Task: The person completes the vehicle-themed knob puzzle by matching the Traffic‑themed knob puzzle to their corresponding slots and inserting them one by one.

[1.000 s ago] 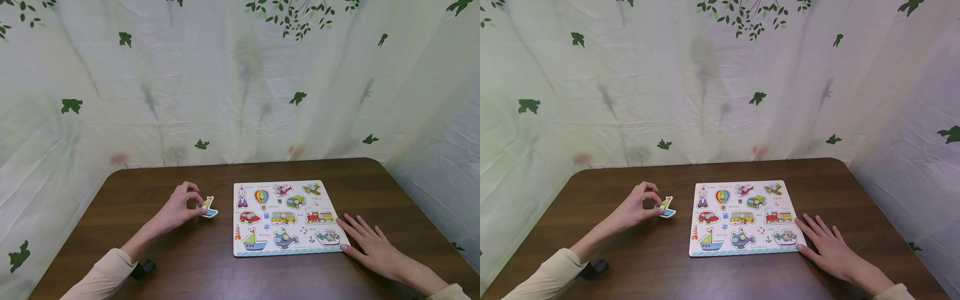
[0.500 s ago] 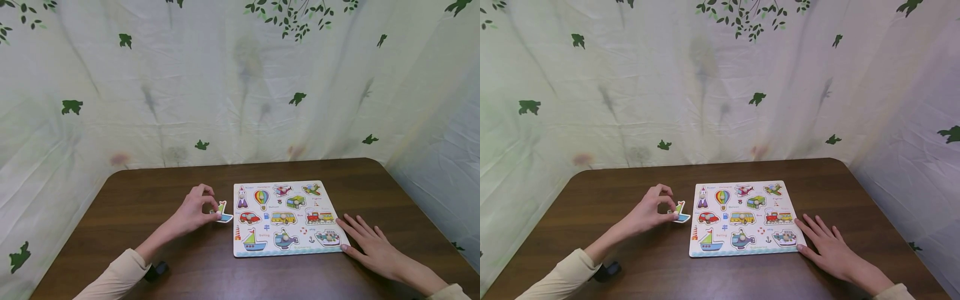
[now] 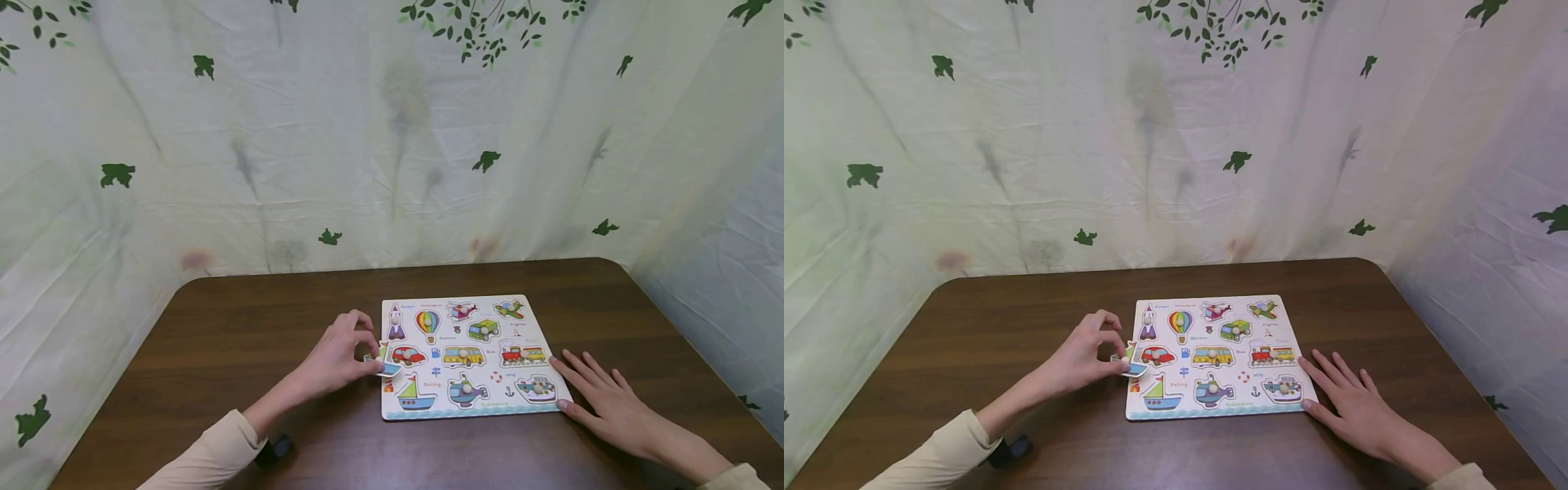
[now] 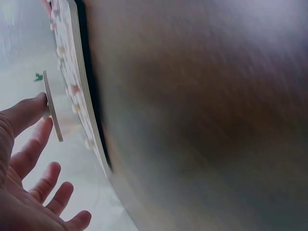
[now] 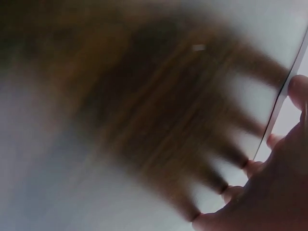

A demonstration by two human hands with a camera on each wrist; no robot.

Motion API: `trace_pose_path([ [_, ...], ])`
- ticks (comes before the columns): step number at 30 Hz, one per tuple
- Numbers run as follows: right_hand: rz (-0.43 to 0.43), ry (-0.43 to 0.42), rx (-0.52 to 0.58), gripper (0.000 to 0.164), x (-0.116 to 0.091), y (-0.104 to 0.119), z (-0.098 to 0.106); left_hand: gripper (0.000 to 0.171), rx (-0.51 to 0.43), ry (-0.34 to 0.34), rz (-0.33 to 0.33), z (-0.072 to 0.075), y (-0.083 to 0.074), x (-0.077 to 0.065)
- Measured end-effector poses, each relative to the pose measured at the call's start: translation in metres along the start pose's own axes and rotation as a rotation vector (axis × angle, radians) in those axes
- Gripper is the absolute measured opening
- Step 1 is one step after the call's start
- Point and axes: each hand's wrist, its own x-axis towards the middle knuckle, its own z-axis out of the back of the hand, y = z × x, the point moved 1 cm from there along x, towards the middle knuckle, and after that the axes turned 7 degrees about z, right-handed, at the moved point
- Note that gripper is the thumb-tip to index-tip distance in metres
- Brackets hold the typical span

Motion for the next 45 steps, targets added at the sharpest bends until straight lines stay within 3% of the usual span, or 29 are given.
trace_pose_path([
  [17,0.012,0.001,-0.016,0.067,0.0,0.001,0.003,0.02,-0.003,0.053,-0.009,-0.02,-0.024,-0.003],
  [23,0.003,0.002,-0.003,0.067,-0.001,-0.002,0.001,0.02,0.02,0.075,-0.05,-0.027,-0.027,-0.004],
  [45,0.017,-0.01,-0.021,0.067,-0.001,-0.001,-0.001,0.024,0.032,0.122,-0.066,-0.044,-0.037,-0.008],
])
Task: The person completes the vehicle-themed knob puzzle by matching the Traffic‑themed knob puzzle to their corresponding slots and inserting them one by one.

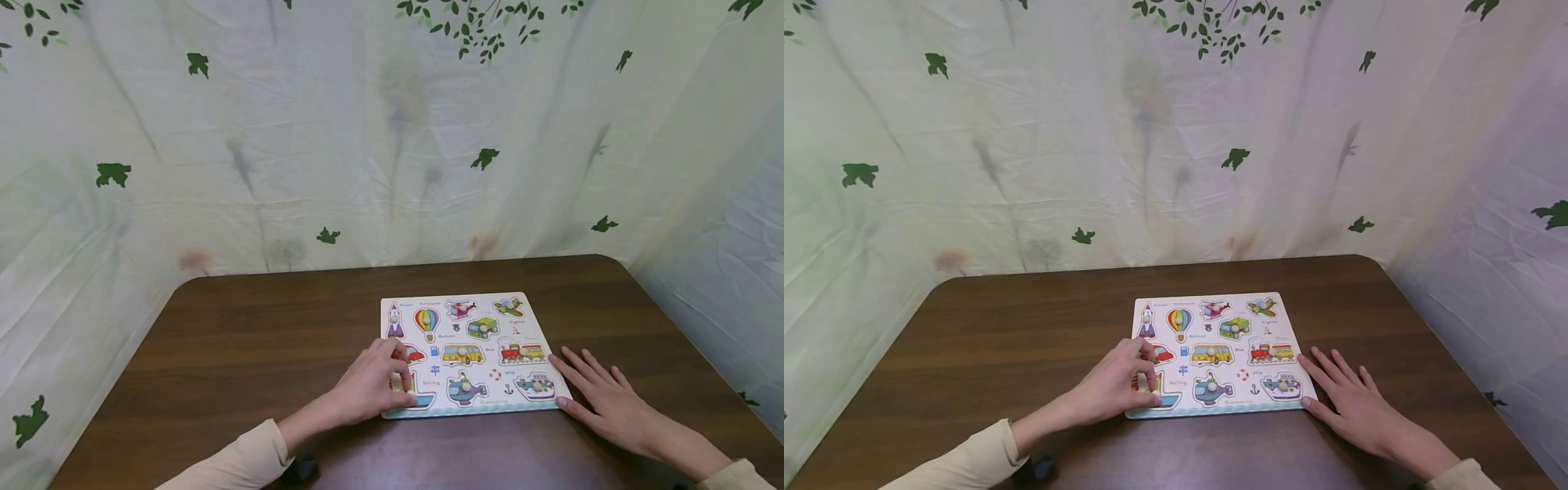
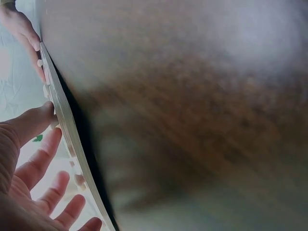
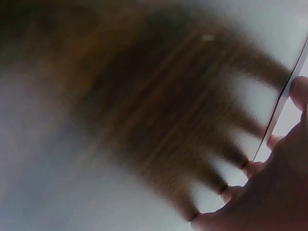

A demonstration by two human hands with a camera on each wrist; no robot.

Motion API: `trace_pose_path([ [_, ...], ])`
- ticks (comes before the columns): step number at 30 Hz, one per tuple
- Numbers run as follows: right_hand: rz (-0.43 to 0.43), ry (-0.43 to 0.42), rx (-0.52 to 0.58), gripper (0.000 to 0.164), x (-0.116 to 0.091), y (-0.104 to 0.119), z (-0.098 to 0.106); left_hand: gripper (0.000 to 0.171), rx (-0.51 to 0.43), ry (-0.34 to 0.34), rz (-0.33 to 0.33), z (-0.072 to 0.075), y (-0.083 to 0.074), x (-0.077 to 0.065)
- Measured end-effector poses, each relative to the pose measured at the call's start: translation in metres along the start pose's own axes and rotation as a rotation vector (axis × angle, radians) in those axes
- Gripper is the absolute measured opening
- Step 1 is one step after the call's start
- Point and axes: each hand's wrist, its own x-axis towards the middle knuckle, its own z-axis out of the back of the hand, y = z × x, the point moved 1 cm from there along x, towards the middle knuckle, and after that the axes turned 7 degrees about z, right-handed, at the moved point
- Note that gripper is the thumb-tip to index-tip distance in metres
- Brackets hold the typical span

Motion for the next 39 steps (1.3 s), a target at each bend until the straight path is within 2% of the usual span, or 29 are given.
trace_pose_path([
  [7,-0.017,0.022,0.003,0.068,0.0017,-0.0007,-0.001,0.024,0.001,0.009,0.016,-0.0005,0.0006,-0.0003],
  [13,0.004,0.011,-0.002,0.068,0.0035,0.0002,-0.0006,0.023,0.008,0.014,0.022,-0.0008,0.0017,-0.0006],
  [22,0.007,0.02,0.003,0.068,0.0052,0.0018,0.0024,0.025,0.05,0.023,0.012,0.0002,0.0004,0.0016],
  [30,0.006,0.031,0.014,0.068,0.0085,0.0002,0.0036,0.025,0.045,0.017,0.027,-0.0011,-0.0003,-0.0003],
  [39,-0.006,0.024,0.025,0.067,0.0033,-0.0015,0.0016,0.02,0.024,0.033,0.022,-0.0016,0.0005,-0.0028],
])
